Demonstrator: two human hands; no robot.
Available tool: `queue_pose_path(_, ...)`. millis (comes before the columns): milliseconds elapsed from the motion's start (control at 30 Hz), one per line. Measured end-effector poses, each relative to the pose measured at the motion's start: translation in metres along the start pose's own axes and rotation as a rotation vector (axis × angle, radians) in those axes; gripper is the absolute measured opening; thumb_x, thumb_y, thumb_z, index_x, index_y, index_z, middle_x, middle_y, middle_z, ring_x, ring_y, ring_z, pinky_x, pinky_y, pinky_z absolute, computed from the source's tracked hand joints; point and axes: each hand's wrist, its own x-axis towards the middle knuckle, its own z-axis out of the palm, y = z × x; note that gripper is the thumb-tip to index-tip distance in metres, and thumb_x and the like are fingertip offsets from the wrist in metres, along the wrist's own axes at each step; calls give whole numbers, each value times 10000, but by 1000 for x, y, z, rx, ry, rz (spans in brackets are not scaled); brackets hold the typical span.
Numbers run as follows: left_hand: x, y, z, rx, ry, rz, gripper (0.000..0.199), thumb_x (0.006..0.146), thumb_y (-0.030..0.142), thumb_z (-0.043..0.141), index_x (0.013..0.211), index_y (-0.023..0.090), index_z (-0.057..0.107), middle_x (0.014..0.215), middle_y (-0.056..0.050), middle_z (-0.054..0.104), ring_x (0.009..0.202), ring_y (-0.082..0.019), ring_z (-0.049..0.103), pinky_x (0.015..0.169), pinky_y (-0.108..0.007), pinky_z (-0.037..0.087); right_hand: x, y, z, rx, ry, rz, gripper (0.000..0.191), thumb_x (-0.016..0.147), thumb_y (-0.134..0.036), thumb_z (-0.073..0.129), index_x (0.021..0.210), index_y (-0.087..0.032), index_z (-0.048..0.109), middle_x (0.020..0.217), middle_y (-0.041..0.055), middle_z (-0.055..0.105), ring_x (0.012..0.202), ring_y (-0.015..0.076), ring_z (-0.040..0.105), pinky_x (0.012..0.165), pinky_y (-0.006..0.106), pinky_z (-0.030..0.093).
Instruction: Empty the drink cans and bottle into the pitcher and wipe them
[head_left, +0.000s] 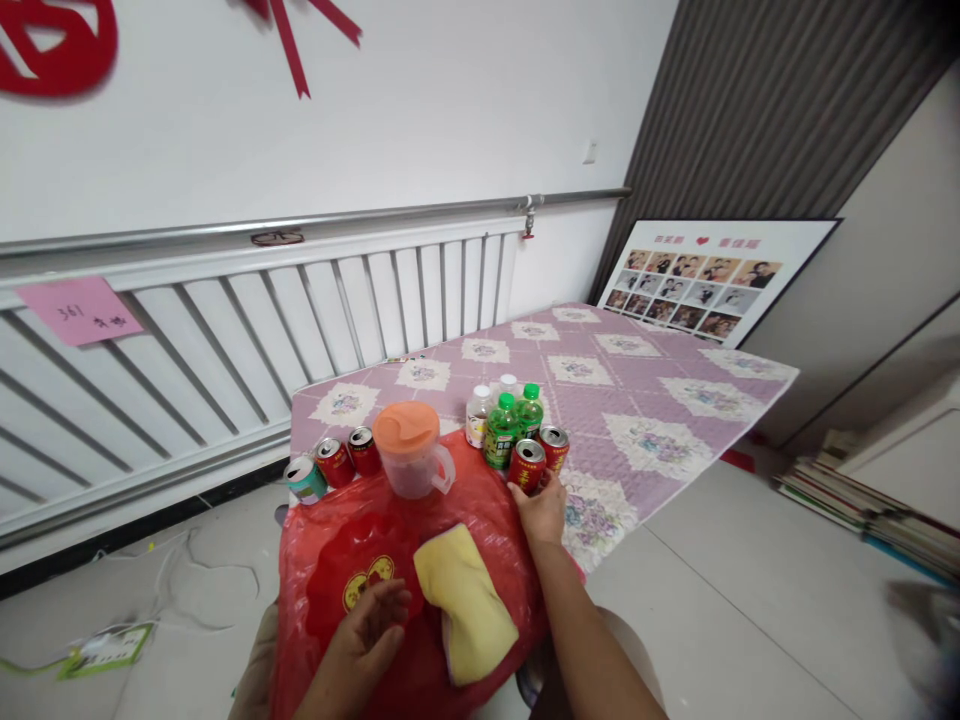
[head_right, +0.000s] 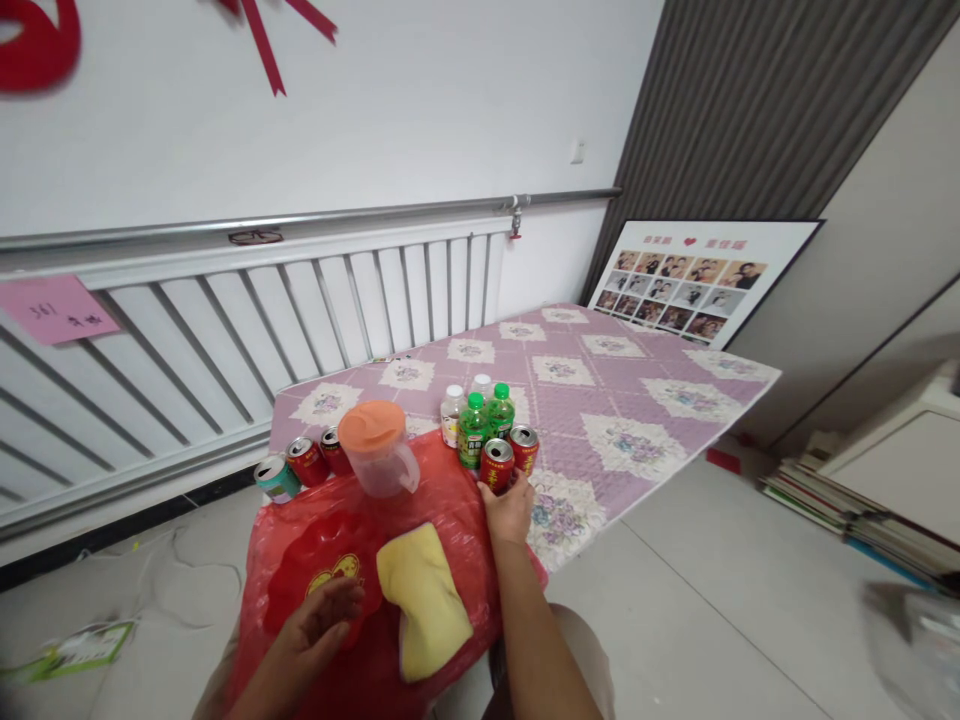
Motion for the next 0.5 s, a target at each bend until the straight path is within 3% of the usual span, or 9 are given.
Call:
queue_pose_path(300,1,-5,-1,2,-7,6,535,716,529,753,1146,229,649,1142,-121,713,1102,-300,651,995,-444,496,3,-2,3,-32,20,46,651,612,-454,742,1167,-169,555,1058,135,663,1009,331,622,913,462,480)
queue_pose_path(500,1,-2,0,-18,-16,-12,475,725,479,757,1129,253,653,1157,-93,713,1132,-292,642,1004,-427,491,1,1,-1,46,8,26,685,671,-475,702,1247,-156,514,1088,133,679,1013,312,634,862,425,506)
